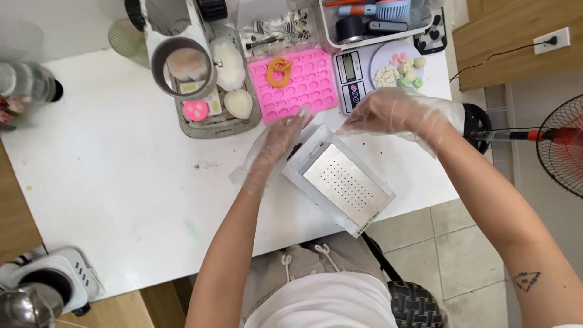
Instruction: The recorder cleans the workbench surface and scrapes residue from a candle mold plate.
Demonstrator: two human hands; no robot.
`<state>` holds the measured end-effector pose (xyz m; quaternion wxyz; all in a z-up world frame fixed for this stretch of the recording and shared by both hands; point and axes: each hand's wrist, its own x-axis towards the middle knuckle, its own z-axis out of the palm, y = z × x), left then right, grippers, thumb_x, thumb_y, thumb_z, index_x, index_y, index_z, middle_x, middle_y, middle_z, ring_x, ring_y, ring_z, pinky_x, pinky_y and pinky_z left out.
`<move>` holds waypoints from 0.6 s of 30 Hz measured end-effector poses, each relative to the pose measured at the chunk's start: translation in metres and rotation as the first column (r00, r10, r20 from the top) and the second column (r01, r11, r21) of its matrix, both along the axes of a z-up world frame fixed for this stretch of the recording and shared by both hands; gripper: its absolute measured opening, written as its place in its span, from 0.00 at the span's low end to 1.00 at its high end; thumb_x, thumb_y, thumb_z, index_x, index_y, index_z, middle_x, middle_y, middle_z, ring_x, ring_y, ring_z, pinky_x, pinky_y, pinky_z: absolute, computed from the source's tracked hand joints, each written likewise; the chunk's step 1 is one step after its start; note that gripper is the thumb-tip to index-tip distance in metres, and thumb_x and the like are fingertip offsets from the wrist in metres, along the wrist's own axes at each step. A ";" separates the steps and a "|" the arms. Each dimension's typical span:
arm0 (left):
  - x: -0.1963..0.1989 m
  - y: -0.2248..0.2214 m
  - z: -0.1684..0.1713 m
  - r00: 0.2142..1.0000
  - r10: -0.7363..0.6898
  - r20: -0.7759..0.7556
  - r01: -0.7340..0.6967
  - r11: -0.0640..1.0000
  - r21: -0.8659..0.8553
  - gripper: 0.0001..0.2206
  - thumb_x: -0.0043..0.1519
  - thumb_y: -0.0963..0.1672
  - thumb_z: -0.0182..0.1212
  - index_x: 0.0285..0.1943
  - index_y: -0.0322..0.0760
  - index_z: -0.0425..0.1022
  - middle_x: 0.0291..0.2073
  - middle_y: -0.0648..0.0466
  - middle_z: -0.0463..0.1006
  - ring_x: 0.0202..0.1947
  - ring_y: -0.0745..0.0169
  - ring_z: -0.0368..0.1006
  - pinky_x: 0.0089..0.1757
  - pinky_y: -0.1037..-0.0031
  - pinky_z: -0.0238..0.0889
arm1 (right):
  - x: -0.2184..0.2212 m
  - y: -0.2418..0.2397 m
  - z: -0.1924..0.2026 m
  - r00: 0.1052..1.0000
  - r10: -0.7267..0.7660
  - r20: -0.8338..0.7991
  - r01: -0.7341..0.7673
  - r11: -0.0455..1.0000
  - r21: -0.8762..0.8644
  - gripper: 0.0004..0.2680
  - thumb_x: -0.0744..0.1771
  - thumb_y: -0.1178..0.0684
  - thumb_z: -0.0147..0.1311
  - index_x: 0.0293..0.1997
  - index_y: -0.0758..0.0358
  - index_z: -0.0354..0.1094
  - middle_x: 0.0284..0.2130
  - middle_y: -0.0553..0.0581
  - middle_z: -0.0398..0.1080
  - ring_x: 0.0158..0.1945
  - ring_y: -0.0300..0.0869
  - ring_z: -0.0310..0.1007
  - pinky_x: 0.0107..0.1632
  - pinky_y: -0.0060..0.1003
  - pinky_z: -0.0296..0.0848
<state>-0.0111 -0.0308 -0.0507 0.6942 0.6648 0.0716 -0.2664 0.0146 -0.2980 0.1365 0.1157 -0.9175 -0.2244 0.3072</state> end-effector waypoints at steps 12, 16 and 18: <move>-0.011 -0.025 0.114 0.975 0.054 -0.215 -0.080 0.990 -0.117 0.36 0.59 0.63 0.53 0.57 0.28 0.80 0.51 0.44 0.83 0.51 0.60 0.75 0.58 0.66 0.65 | 0.014 0.010 -0.008 0.982 0.120 0.147 -0.142 0.978 0.150 0.11 0.69 0.37 0.55 0.44 0.45 0.81 0.33 0.51 0.80 0.29 0.44 0.77 0.33 0.40 0.75; -0.011 -0.023 0.117 0.968 0.077 -0.239 -0.116 0.981 -0.156 0.37 0.59 0.63 0.53 0.55 0.28 0.80 0.50 0.44 0.83 0.53 0.60 0.78 0.58 0.69 0.66 | 0.015 -0.002 -0.018 0.983 0.149 0.106 -0.166 0.971 0.172 0.10 0.66 0.39 0.55 0.45 0.39 0.81 0.32 0.50 0.80 0.26 0.45 0.77 0.29 0.42 0.75; -0.011 -0.024 0.120 0.969 0.068 -0.239 -0.090 0.993 -0.082 0.37 0.59 0.63 0.53 0.54 0.27 0.81 0.48 0.44 0.84 0.49 0.63 0.78 0.55 0.72 0.68 | 0.016 -0.003 -0.026 0.973 0.136 0.186 -0.178 0.957 0.229 0.11 0.66 0.37 0.55 0.44 0.42 0.81 0.31 0.50 0.80 0.28 0.45 0.77 0.30 0.41 0.75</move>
